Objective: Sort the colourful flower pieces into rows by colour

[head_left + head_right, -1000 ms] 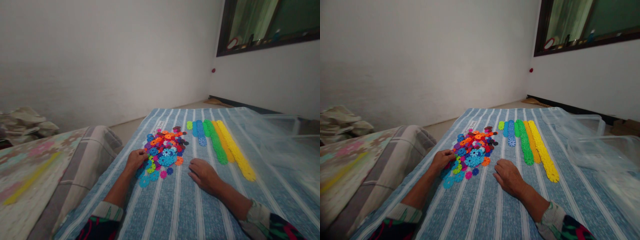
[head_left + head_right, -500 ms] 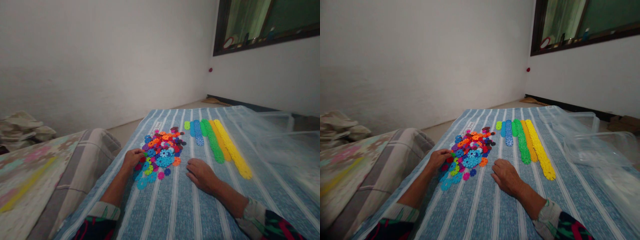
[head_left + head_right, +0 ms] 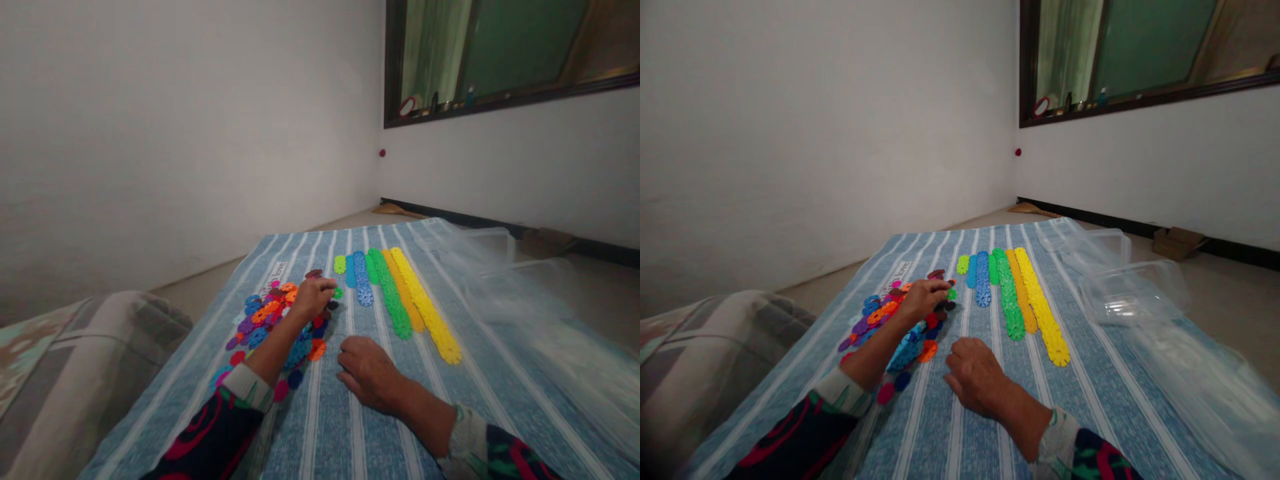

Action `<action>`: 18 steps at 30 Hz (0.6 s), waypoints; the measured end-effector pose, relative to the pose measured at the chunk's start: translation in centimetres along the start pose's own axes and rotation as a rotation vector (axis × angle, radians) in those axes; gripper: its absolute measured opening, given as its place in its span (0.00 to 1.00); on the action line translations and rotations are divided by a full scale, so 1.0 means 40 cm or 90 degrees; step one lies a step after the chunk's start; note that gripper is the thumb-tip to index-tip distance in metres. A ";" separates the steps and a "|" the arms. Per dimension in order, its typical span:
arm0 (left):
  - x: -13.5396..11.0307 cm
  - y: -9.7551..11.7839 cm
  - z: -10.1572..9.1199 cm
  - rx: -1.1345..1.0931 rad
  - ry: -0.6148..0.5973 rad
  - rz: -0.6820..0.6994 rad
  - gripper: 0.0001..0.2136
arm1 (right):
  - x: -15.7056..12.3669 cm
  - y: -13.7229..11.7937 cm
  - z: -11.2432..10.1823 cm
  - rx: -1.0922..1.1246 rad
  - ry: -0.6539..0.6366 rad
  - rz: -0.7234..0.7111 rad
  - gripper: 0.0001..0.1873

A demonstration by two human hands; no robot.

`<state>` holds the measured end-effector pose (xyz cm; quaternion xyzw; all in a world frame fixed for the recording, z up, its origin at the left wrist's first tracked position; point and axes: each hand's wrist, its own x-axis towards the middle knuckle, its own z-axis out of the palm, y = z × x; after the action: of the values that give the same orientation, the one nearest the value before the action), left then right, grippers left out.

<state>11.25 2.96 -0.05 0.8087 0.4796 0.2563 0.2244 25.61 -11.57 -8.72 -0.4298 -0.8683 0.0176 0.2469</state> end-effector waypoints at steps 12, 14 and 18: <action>0.244 0.120 0.211 0.270 -0.074 0.129 0.13 | 0.009 -0.006 -0.003 0.036 0.011 0.026 0.06; 0.253 0.115 0.222 0.277 -0.088 0.129 0.13 | 0.010 -0.007 -0.005 0.040 0.014 0.028 0.06; 0.260 0.103 0.234 0.276 -0.105 0.135 0.14 | 0.012 -0.007 -0.006 0.042 0.020 0.023 0.06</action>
<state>24.12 9.30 -2.65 0.9020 0.4156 0.1027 0.0562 25.25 -11.44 -8.25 -0.4375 -0.8552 0.0440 0.2744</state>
